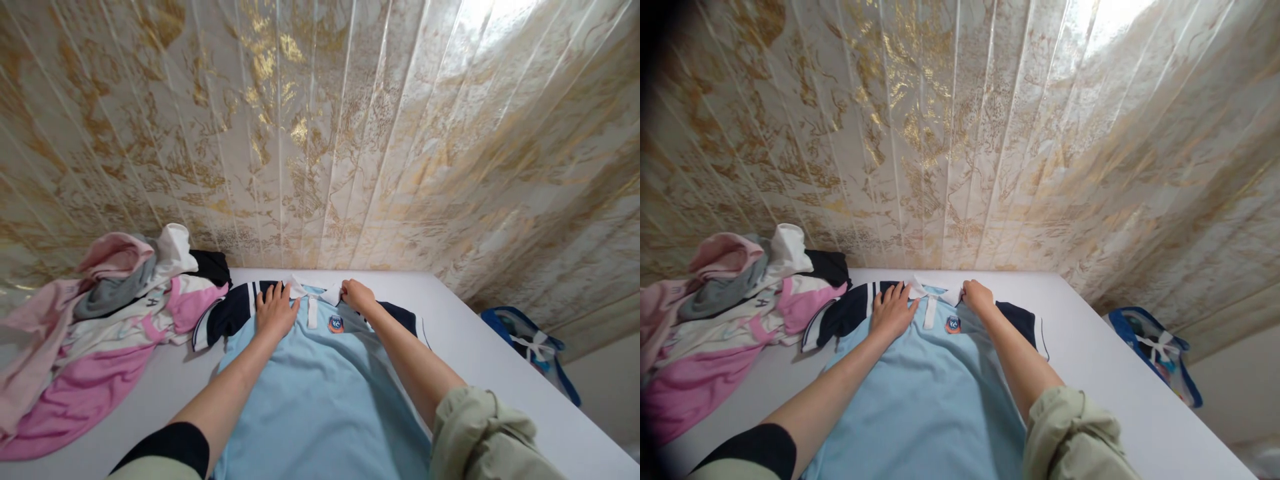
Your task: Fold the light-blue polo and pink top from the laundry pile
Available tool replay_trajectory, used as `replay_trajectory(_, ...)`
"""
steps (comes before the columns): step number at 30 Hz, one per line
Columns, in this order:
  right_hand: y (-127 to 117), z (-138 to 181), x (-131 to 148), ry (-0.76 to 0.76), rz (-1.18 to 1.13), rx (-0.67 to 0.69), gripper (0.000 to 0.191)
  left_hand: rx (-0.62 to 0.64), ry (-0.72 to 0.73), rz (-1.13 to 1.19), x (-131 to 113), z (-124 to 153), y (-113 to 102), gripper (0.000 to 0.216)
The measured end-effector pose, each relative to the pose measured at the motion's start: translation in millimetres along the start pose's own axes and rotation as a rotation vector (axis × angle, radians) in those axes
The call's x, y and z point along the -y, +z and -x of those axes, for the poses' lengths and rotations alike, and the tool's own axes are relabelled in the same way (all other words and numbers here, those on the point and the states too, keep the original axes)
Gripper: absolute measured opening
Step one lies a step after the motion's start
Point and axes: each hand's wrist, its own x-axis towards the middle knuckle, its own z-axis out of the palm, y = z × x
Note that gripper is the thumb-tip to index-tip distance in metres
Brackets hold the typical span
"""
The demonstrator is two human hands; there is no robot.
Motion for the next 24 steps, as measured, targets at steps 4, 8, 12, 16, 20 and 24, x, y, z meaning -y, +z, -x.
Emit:
replay_trajectory(4,3.6,-10.9,3.9,0.1,-0.007,-0.16,0.032,-0.024,0.021,0.02,-1.1,0.2,-2.2,0.057)
replay_trajectory(8,10.6,-9.7,11.9,0.135,-0.044,-0.168,0.033,-0.021,0.015,0.017,-1.8,0.3,-2.8,0.06)
replay_trajectory(12,24.2,7.9,9.9,0.089,-0.04,-0.099,0.042,-0.017,-0.021,-0.006,-2.5,-1.1,0.2,0.063)
replay_trajectory(16,37.5,31.6,-15.4,0.12,-0.016,0.023,0.061,0.011,-0.06,-0.021,-3.8,-3.2,1.3,0.065)
replay_trajectory(20,40.8,43.7,-52.4,0.282,-0.019,0.038,0.065,0.018,-0.051,-0.034,-3.9,-3.3,0.7,0.064)
replay_trajectory(24,37.1,57.7,-79.9,0.358,-0.005,-0.036,0.062,0.021,-0.044,-0.027,-3.2,-2.0,1.2,0.065)
